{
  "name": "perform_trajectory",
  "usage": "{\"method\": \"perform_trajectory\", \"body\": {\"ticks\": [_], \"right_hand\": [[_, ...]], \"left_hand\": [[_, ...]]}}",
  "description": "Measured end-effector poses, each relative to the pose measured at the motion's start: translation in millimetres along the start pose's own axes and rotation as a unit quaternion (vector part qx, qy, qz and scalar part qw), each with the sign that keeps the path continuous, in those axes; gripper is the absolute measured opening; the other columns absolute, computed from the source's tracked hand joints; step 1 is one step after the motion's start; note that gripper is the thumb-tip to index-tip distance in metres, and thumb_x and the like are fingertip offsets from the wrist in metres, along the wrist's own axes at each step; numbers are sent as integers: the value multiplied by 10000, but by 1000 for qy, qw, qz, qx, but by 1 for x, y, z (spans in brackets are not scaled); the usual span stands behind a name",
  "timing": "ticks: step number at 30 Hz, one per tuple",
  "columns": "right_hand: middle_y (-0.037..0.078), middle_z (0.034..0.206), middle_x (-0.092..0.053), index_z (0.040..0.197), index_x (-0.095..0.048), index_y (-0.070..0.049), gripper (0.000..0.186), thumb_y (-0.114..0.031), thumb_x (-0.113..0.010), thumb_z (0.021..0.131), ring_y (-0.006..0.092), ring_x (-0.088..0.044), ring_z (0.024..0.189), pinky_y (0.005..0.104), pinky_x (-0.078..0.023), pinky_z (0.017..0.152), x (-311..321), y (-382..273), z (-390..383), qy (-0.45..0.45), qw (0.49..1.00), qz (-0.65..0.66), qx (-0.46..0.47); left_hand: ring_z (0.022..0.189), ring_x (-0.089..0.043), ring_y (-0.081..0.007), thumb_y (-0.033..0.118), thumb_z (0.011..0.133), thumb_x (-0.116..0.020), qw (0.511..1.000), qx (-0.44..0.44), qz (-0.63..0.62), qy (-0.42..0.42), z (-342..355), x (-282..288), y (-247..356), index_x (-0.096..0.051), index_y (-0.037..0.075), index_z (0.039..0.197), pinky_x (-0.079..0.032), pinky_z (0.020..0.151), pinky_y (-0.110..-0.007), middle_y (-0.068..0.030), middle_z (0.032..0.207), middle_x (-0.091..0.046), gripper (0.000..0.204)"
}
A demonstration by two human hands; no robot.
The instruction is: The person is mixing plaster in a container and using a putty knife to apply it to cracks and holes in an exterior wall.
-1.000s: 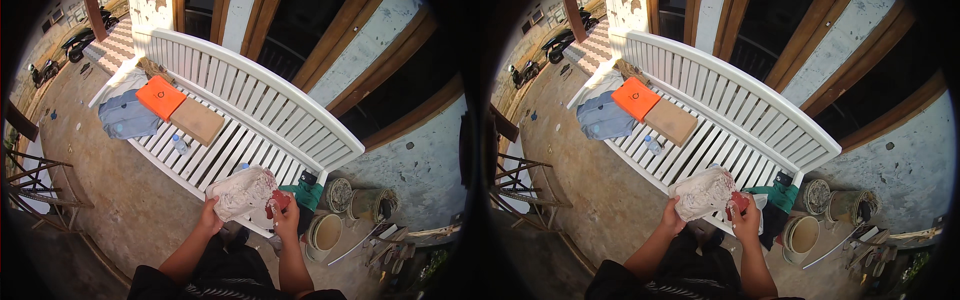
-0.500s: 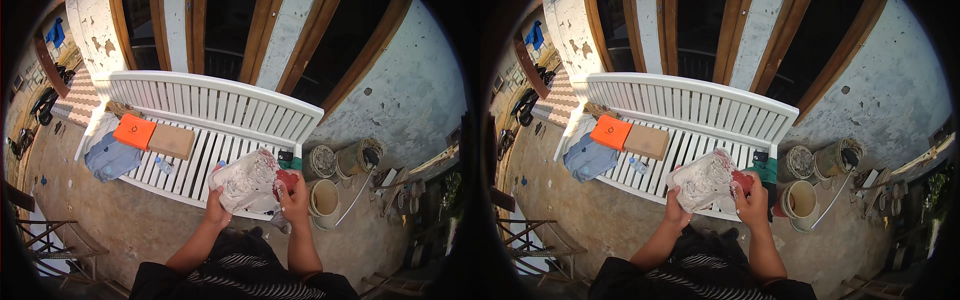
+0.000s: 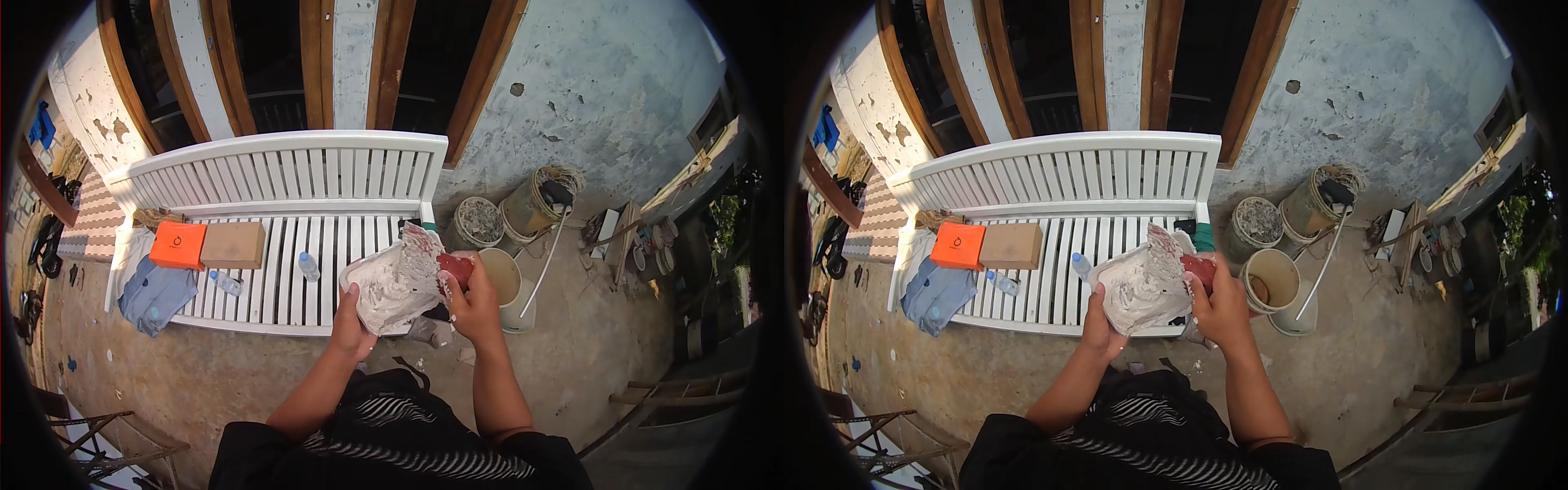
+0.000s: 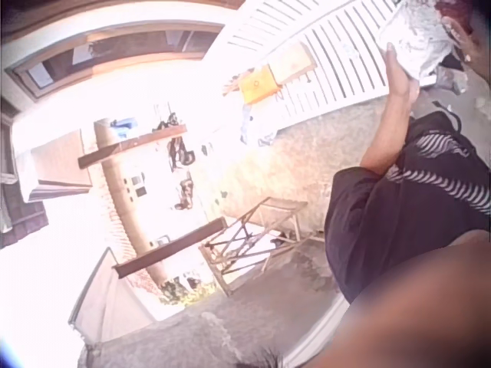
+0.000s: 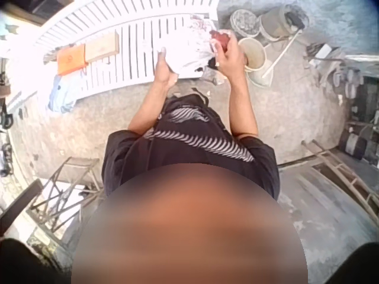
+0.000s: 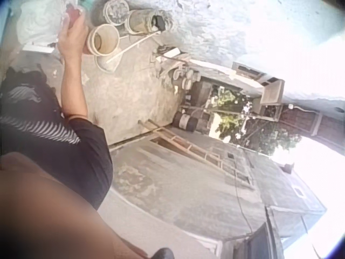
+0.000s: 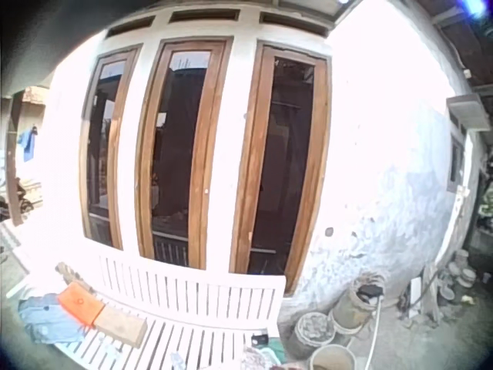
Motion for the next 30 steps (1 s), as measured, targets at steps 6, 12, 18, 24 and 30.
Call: {"method": "perform_trajectory", "body": {"ticks": [6,12,18,24,30], "right_hand": [[247,892,-682,1122,-536,-3,256,-106,-639,911,448,-662,849,457,-516,705,66,23,-49,-27,999,7,-21],[238,870,-675,1161,-495,-22,294,-124,-619,915,450,-650,830,498,-504,688,155,49,-85,-54,994,-76,-50],[228,883,-678,1119,-499,-19,250,-109,-615,917,440,-654,824,497,-503,684,246,64,-103,65,983,-168,-29],[205,845,-679,1088,-526,-22,208,-74,-623,911,421,-665,784,434,-512,657,258,61,-115,77,987,-138,-41],[216,883,-677,1094,-536,-30,217,-90,-629,907,422,-657,809,451,-510,671,289,84,-112,104,963,-230,-95]], "left_hand": [[1333,-477,-286,554,1038,-294,997,76,24,-21,-9,-67,-87,-326,88,1493,-390,1110,-451,-129,1466,-461,653],[1314,-500,-284,604,1022,-269,987,160,26,-17,-13,-108,-170,-382,75,1469,-391,1109,-449,-123,1438,-499,701],[1319,-495,-272,599,1019,-307,979,194,40,-49,-5,-131,-232,-364,63,1475,-380,1117,-434,-116,1453,-485,705],[1322,-493,-274,598,1019,-309,967,225,76,-89,2,-177,-265,-362,65,1474,-383,1112,-437,-120,1457,-481,702],[1319,-499,-280,598,1019,-309,959,249,60,-119,30,-180,-274,-355,63,1477,-397,1103,-438,-124,1454,-484,706]]}}
Point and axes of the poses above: each hand's wrist, its own z-axis towards the middle knuckle, its own x-axis out of the back of the hand, y = z × x, the point moved 3 cm from there along z, towards the middle knuckle
